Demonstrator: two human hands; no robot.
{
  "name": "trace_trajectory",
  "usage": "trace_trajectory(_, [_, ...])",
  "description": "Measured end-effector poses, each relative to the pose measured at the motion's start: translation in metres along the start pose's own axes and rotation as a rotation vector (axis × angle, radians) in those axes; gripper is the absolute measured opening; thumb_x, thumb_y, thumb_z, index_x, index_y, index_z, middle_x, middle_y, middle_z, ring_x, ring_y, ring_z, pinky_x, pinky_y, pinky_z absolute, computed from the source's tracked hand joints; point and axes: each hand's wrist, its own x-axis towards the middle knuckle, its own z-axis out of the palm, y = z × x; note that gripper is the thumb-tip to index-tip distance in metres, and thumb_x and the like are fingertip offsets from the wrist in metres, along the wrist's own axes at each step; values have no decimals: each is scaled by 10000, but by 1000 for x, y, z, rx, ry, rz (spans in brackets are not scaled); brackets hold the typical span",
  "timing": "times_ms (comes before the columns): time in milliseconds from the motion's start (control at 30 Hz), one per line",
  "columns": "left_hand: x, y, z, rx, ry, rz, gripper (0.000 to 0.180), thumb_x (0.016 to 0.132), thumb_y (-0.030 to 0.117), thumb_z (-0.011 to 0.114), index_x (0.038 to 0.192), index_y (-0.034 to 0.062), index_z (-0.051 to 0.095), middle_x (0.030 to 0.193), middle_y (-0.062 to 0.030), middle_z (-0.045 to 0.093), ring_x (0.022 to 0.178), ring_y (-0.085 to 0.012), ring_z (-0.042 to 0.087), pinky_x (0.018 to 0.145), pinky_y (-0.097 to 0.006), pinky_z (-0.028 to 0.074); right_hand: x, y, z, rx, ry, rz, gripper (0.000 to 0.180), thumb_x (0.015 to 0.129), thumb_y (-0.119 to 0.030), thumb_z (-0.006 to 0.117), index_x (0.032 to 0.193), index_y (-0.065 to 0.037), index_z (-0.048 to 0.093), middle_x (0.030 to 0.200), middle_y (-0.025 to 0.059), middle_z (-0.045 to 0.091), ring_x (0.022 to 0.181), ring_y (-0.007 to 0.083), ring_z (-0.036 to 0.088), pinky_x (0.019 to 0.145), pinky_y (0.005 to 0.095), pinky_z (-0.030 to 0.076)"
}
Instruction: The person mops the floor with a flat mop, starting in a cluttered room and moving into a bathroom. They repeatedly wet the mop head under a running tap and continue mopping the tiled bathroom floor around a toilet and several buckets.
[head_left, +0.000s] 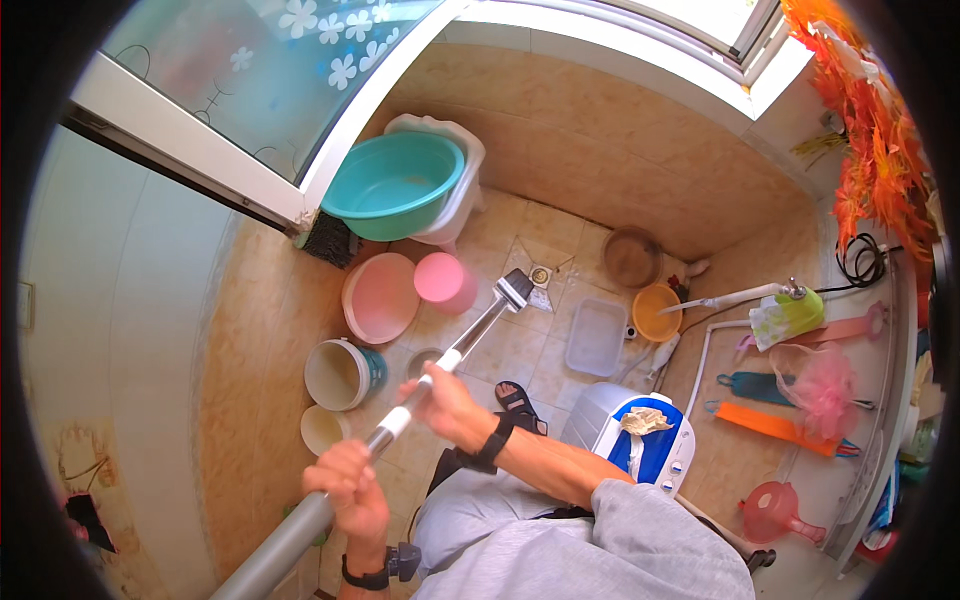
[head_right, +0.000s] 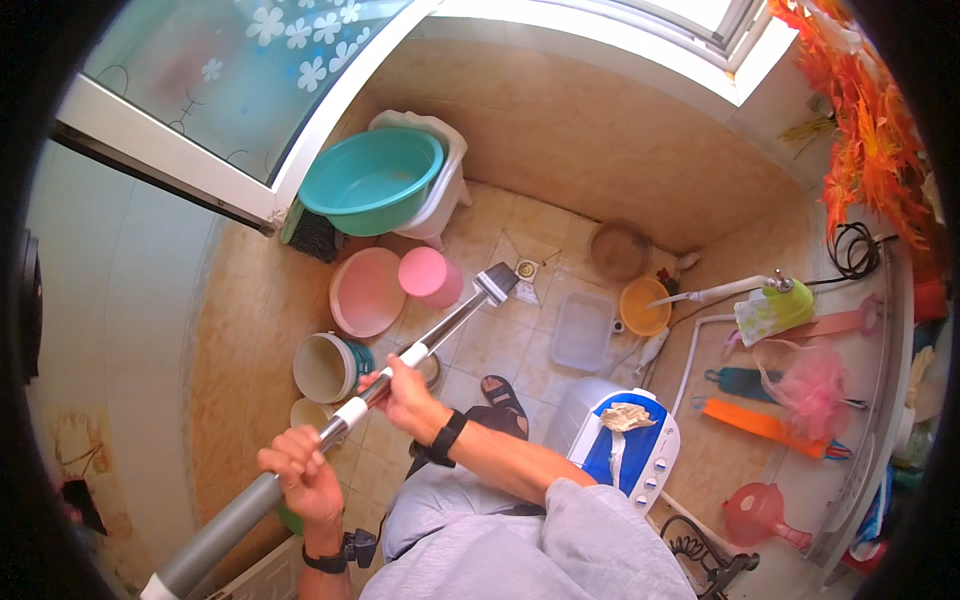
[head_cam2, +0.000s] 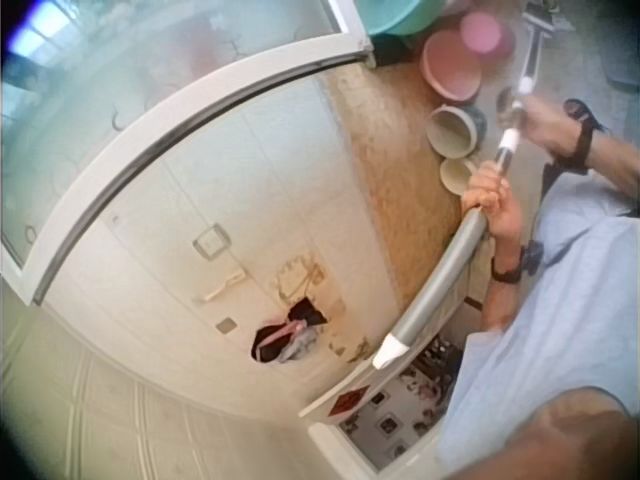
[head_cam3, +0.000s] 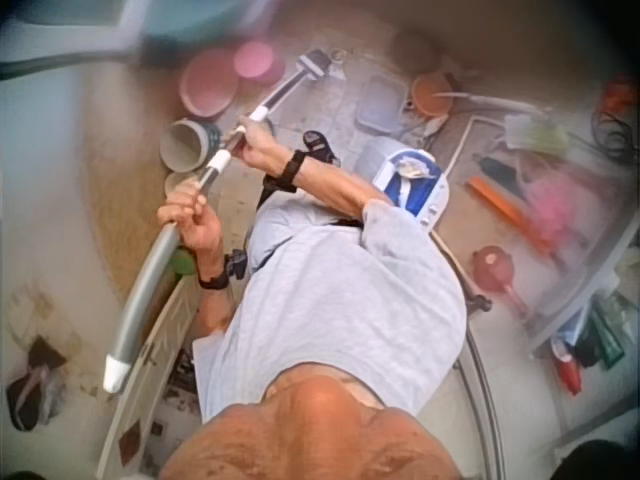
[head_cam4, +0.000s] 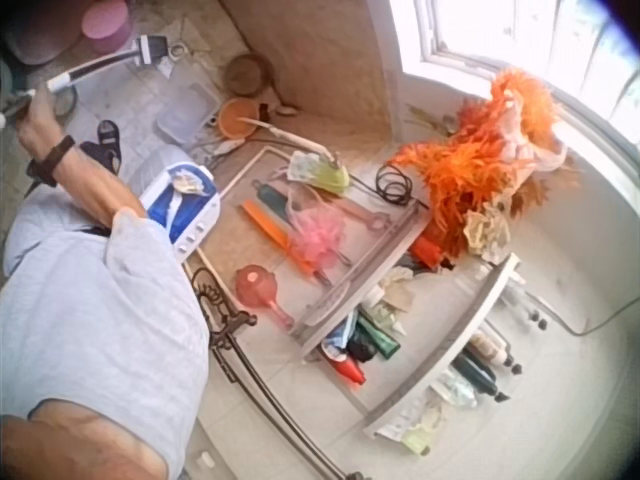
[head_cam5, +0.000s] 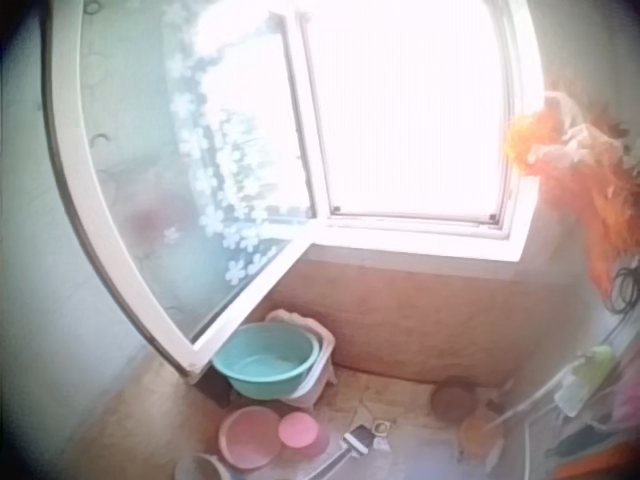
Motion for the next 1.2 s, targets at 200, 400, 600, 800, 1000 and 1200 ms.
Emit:
trace_trajectory(200, [4, 5, 1, -31, -5, -37, 307, 970, 242, 583, 770, 126, 381, 650, 5, 415, 634, -140, 419, 704, -354, 388, -4, -6, 1, -127, 33, 21, 275, 996, -197, 488, 1165, -17, 366, 882, 158, 588, 800, 319, 657, 755, 483, 580])
trace_trajectory(400, [26, 126, -39, -146, 40, 27, 404, 963, 233, 598, 680, 170, 316, 610, 48, 286, 551, -89, 256, 567, -281, 262, 88, -59, -46, -79, 154, -29, 340, 969, -181, 499, 1214, -8, 339, 885, 212, 602, 777, 360, 657, 720, 539, 571])
trace_trajectory(600, [29, 209, -51, -11, 367, 137, 457, 1038, 374, 436, 648, 180, 295, 561, 45, 208, 513, -92, 202, 550, -275, 292, 124, -95, -70, -236, 127, -185, 352, 973, -231, 509, 1160, 42, 389, 854, 191, 617, 750, 321, 671, 663, 479, 604])
trace_trajectory(800, [23, 202, -50, -51, 427, 181, 452, 1033, 355, 459, 653, 176, 293, 571, 51, 204, 523, -93, 201, 550, -276, 281, 126, -89, -63, -219, 156, -224, 385, 961, -221, 538, 1189, 48, 383, 888, 173, 599, 755, 312, 675, 646, 470, 608])
trace_trajectory(1000, [16, 193, -46, -30, 470, 178, 441, 1036, 339, 453, 654, 174, 309, 571, 44, 213, 528, -100, 214, 549, -279, 281, 131, -90, -75, -202, 265, -222, 379, 961, -213, 534, 1195, 46, 386, 872, 181, 600, 741, 321, 673, 635, 471, 608])
trace_trajectory(1200, [-1, 153, -75, -122, 305, 115, 377, 969, 211, 546, 675, 165, 315, 595, 44, 273, 533, -90, 249, 556, -274, 275, 112, -64, -75, -197, 273, -150, 288, 994, -229, 488, 1152, -3, 404, 905, 152, 562, 760, 277, 600, 721, 460, 555])
